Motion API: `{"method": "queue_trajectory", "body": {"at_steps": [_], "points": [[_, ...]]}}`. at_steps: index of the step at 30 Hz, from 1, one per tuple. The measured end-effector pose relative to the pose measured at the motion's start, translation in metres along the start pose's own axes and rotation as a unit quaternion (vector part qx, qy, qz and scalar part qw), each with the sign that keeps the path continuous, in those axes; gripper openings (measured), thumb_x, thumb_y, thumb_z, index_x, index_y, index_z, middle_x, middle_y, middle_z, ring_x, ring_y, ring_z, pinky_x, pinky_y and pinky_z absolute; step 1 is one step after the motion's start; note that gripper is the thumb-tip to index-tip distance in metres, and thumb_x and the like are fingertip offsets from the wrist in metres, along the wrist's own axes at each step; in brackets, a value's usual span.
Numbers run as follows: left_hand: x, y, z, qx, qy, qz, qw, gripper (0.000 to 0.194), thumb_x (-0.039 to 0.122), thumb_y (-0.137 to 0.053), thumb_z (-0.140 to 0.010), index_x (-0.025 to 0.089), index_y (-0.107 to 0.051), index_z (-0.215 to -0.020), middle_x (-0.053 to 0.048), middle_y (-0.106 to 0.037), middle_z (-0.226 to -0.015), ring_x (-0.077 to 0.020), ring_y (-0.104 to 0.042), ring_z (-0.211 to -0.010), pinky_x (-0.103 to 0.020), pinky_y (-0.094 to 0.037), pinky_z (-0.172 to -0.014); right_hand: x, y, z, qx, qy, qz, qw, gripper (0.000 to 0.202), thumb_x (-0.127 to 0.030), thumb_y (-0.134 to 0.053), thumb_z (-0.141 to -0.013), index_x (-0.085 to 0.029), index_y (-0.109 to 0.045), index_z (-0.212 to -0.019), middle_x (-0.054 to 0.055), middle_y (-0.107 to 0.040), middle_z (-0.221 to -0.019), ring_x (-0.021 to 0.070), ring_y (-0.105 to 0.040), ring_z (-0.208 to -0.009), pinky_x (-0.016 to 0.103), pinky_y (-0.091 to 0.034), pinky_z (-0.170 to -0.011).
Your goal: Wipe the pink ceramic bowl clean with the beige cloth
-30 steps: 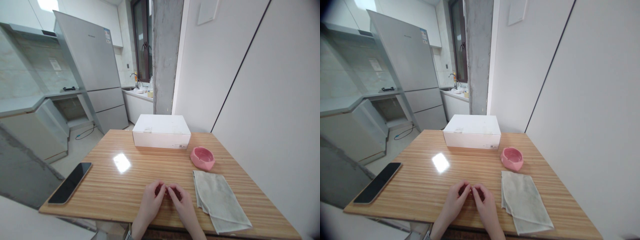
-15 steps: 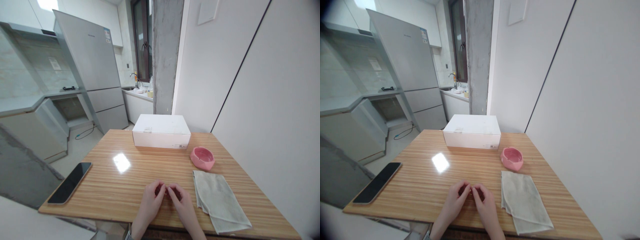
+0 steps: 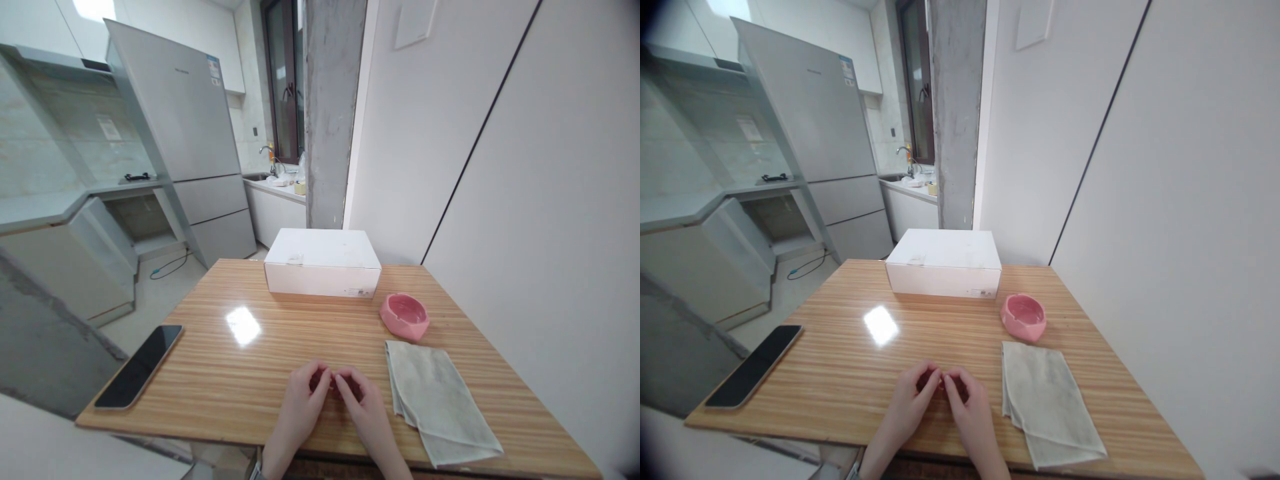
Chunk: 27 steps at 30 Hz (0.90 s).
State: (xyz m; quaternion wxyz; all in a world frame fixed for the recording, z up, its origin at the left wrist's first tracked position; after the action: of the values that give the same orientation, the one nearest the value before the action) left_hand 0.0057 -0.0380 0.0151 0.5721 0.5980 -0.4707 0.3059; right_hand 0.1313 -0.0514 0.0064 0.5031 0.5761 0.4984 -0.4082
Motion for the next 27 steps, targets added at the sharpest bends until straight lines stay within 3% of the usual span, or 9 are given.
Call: {"method": "queue_trajectory", "body": {"at_steps": [23, 27], "points": [[-0.0011, 0.0002, -0.0004, 0.001, 0.001, -0.004, 1.0, 0.03, 0.037, -0.047, -0.092, 0.018, -0.066, -0.079, -0.003, -0.067, -0.074, -0.0171, -0.06, -0.07, -0.027, -0.042, -0.066, 0.0005, -0.0006, 0.0024, -0.002, 0.009, 0.031, 0.999, 0.03, -0.043, -0.053, -0.092, -0.021, -0.072, -0.094, 0.007, -0.074, -0.09, 0.0226, -0.068, -0.08, 0.031, -0.051, -0.075], [0.0004, -0.0001, -0.0002, -0.007, 0.009, 0.037, 0.999, 0.03, 0.04, -0.045, -0.093, 0.018, -0.064, -0.088, -0.004, -0.067, -0.077, -0.0173, -0.061, -0.072, -0.027, -0.044, -0.067, 0.0021, -0.0011, 0.0003, 0.001, -0.002, -0.004, 1.0, 0.031, -0.046, -0.055, -0.09, -0.02, -0.072, -0.091, 0.008, -0.074, -0.089, 0.023, -0.068, -0.081, 0.032, -0.052, -0.076]]}}
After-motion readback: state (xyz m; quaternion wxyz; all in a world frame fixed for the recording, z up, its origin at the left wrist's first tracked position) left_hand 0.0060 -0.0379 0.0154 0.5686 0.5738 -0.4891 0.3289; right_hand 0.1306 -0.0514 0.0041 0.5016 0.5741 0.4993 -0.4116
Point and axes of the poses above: each hand's wrist, its own z-axis away from the middle knuckle, its own y-axis out of the back of the hand, x = y × z, the point moved 8 cm from there along -z, towards the middle knuckle
